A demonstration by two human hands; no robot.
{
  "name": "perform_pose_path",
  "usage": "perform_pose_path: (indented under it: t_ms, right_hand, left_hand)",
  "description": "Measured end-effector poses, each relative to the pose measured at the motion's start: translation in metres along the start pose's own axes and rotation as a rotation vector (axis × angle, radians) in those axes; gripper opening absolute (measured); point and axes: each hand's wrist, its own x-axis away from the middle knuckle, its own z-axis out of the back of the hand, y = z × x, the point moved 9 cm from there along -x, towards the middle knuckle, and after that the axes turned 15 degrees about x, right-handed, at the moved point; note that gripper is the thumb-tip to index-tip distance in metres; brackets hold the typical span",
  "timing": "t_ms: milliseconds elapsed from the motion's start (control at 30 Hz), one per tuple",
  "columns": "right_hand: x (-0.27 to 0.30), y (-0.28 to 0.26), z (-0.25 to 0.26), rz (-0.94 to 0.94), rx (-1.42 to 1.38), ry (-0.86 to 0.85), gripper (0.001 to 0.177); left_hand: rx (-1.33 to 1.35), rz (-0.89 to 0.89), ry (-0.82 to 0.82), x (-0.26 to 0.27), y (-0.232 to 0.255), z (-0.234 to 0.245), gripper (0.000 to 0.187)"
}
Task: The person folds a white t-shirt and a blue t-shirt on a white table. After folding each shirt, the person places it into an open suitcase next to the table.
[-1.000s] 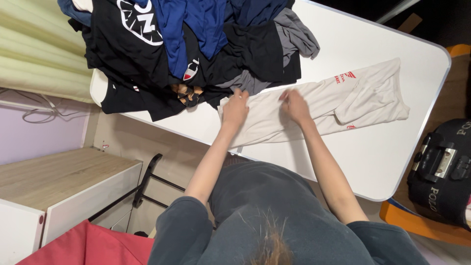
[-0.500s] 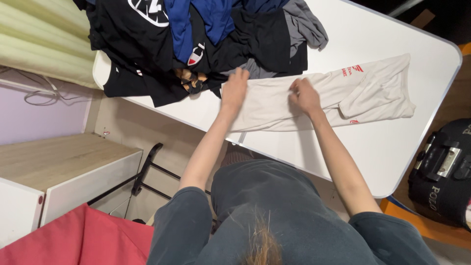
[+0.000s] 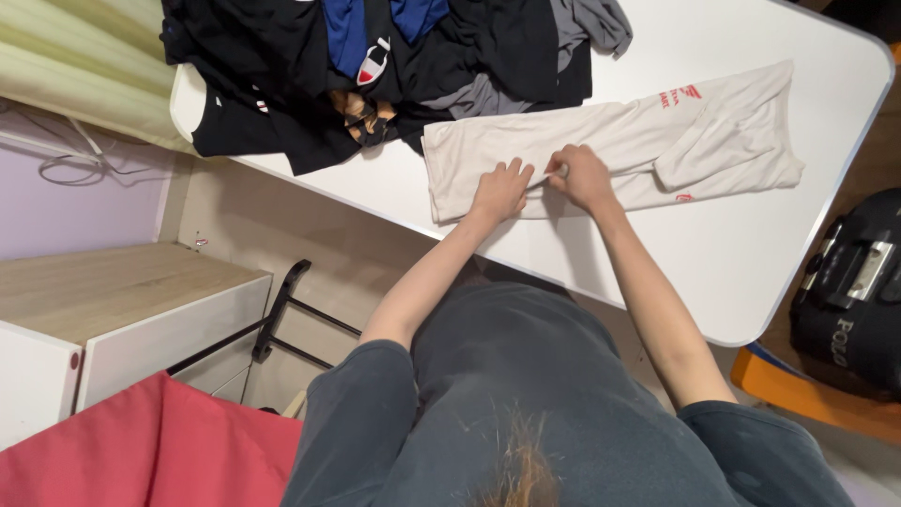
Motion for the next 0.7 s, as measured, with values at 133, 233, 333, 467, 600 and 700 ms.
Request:
perform_pose_path:
  t_ms: [133, 233, 333, 467, 600, 700]
  right_hand:
    - [0.004, -0.002, 0.024, -0.098, -0.15, 0.034, 0.013]
    - [0.002, 0.007, 0.023, -0.18, -0.343, -0.005, 0.007]
    - [-0.003, 0.008, 0.032, -0.144, -0.391, 0.114, 0.008]
    - [-0.004, 0.012, 0.042, -0.132, -0.409, 0.31, 0.007]
    - [0.001, 0.033, 0.002, -0.163, -0.227, 0.171, 0.008]
    - [0.009, 0.031, -0.051, -0.055, -0.19, -0.121, 0.016]
  left_hand:
    - [-0.062, 0.099, 0.078, -0.008, -0.022, 0.01, 0.043]
    - [-0.287, 0.08, 0.198, -0.009, -0.039, 0.04, 0.027]
    - [-0.388, 0.022, 0.291, -0.011, -0.045, 0.095, 0.035]
    - [-0.323, -0.143, 0.437, -0.017, -0.027, 0.16, 0.028]
    - [-0.381, -0.215, 0.464, 0.014, -0.053, 0.136, 0.028]
    - [-0.274, 0.162, -0.207, 0.042, -0.127, 0.04, 0.025]
